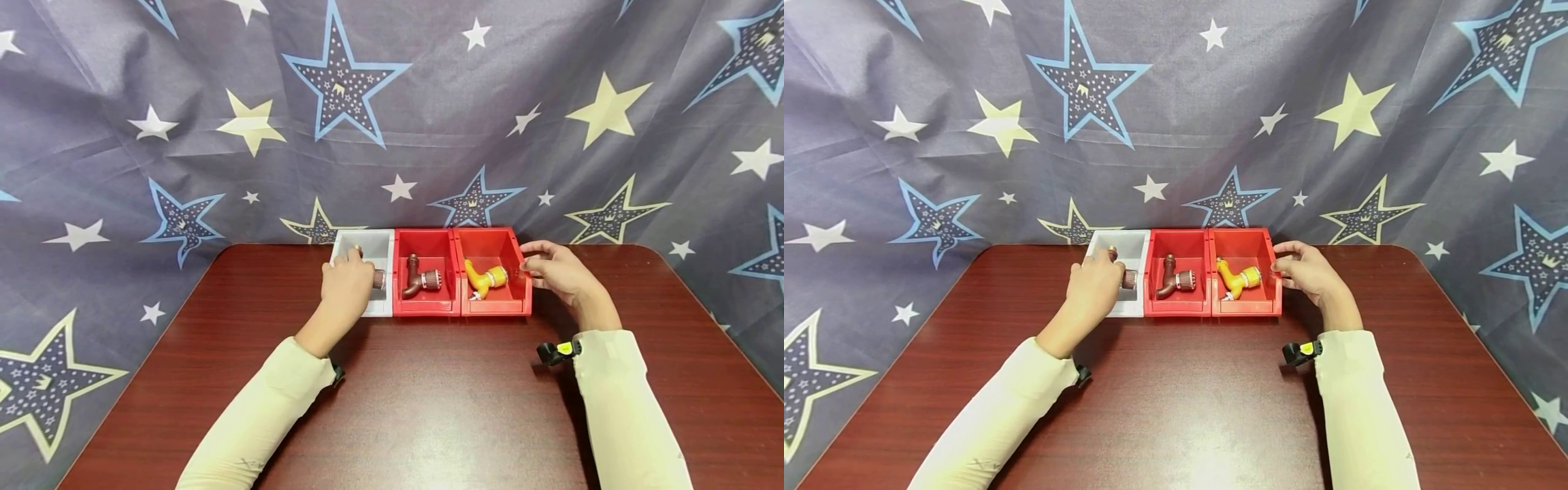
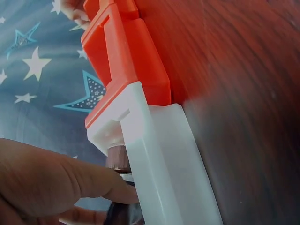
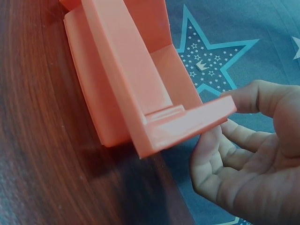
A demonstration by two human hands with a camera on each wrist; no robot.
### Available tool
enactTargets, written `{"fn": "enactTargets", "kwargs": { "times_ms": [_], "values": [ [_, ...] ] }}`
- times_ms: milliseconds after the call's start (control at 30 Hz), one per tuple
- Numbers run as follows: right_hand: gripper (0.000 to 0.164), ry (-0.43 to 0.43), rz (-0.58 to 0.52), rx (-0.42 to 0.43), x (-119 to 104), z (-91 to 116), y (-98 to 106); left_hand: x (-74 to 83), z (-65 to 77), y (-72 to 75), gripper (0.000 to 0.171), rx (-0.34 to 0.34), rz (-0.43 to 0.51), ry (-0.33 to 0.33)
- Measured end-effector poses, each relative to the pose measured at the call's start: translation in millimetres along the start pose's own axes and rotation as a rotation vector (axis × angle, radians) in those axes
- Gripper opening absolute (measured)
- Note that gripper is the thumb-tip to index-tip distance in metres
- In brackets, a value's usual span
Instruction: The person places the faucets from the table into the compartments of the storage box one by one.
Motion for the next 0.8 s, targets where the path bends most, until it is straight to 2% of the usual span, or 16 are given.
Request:
{"fn": "enactTargets", "kwargs": {
  "times_ms": [300,533,800],
  "values": [
    [0.049,0.005,-0.018,-0.001,2,-1,2,3.4,-2.5,-9.7,0.022,-0.08,-0.041,-0.002],
    [0.051,0.002,-0.01,0.003,4,0,1,11.1,-6.6,-16.5,0.021,-0.078,-0.105,-0.021],
    [0.051,0.004,-0.013,-0.003,2,0,-1,11.8,-15.5,-26.0,0.02,-0.143,-0.121,-0.024]
  ]
}}
Point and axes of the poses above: each hand's wrist, its own z-axis away from the middle knuckle, its own y-axis out of the back of the hand, x = y × z, the point moved 10 cm from there along -z, towards the middle knuckle, and after that the axes turned 9 degrees about y, right-handed, at the moved point
